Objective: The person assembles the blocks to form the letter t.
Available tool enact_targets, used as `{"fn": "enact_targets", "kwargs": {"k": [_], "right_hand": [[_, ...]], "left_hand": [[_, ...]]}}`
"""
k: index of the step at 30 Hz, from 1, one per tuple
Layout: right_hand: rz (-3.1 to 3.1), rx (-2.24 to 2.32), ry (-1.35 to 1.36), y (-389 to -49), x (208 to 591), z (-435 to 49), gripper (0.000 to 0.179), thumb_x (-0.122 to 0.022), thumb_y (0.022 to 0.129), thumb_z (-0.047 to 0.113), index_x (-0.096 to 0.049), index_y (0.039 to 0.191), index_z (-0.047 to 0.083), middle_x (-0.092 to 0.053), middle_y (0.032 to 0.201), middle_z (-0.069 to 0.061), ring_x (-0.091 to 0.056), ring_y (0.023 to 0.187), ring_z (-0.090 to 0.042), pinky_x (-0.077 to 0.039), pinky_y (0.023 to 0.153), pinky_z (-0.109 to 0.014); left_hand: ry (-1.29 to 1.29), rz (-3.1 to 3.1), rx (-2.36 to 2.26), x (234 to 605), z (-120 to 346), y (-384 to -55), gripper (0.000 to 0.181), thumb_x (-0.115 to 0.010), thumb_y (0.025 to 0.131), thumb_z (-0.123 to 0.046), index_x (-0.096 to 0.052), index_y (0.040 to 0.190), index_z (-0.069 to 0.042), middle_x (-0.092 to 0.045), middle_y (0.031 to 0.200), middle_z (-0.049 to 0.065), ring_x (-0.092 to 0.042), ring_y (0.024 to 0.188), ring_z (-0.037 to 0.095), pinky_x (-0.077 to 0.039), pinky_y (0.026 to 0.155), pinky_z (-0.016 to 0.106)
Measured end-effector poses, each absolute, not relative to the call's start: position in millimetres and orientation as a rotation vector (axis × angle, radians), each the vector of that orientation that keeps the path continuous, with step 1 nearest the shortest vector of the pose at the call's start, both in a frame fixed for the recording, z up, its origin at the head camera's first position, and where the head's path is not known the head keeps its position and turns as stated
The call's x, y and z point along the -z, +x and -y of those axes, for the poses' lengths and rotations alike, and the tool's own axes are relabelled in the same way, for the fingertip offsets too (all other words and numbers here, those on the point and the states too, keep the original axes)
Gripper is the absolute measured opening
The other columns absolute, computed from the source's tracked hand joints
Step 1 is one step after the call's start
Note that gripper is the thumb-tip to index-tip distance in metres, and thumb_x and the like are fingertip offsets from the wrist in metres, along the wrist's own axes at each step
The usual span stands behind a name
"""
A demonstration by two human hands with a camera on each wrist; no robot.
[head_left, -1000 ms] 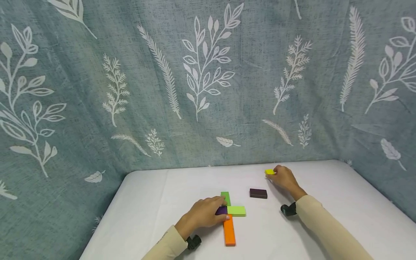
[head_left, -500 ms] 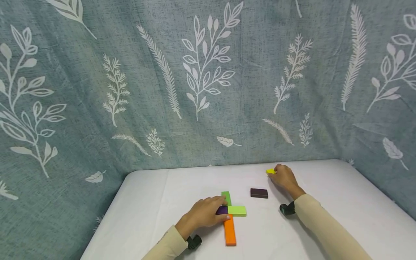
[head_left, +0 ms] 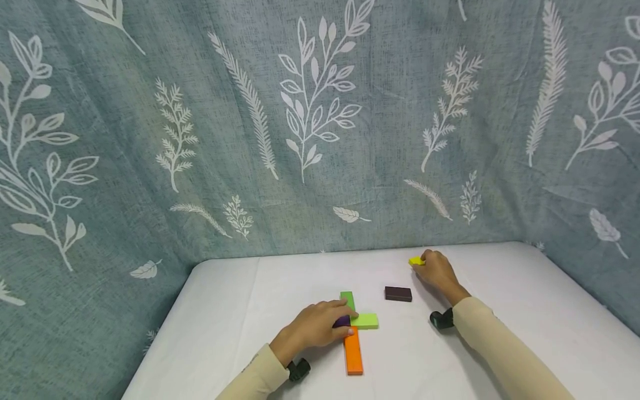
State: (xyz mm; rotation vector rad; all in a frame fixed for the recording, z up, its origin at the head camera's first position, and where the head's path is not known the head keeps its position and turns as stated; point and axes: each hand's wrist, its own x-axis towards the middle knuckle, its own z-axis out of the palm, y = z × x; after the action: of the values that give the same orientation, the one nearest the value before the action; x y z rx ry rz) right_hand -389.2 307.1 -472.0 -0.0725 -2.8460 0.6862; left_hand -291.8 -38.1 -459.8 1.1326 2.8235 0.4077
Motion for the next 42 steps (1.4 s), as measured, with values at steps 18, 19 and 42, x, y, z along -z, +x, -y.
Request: {"fn": "enact_targets", "kwargs": {"k": [18, 19, 42], "right_hand": [[2.784, -0.847, -0.092, -367, 463, -317, 0.046, -0.065, 0.094, 0.020, -0.059, 0.121, -0.016, -0.058, 0.116, -0.034, -0.059, 0.106, -0.044, -0.050, 0.089, -0.053], [2.766, -0.859, -0.078, -365, 461, -317, 0.046, -0.065, 0.093, 0.020, -0.059, 0.121, -0.016, -0.058, 0.116, -0.033, -0.059, 0.105, -0.043, -0.050, 0.088, -0.053], [2.648, -0.895, 0.343, -278, 434, -266, 0.027, -0.073, 0.086, 0.010, -0.066, 0.110, -0.001, -0.064, 0.098, -0.010, -0.060, 0.085, -0.018, -0.052, 0.072, -0.027]], "left_hand": [[1.064, -2.811, -0.484, 462, 32, -289, 0.057, -0.065, 0.094, -0.048, -0.049, 0.142, -0.021, -0.064, 0.134, 0.000, -0.063, 0.109, 0.016, -0.052, 0.091, 0.035], [1.050, -2.816, -0.479, 462, 32, -289, 0.061, -0.065, 0.094, -0.049, -0.048, 0.144, -0.019, -0.064, 0.134, 0.001, -0.062, 0.109, 0.016, -0.052, 0.091, 0.035], [1.063, -2.886, -0.434, 462, 37, -296, 0.056, -0.066, 0.092, -0.053, -0.060, 0.136, -0.019, -0.066, 0.133, -0.001, -0.063, 0.113, 0.013, -0.052, 0.090, 0.032]]}}
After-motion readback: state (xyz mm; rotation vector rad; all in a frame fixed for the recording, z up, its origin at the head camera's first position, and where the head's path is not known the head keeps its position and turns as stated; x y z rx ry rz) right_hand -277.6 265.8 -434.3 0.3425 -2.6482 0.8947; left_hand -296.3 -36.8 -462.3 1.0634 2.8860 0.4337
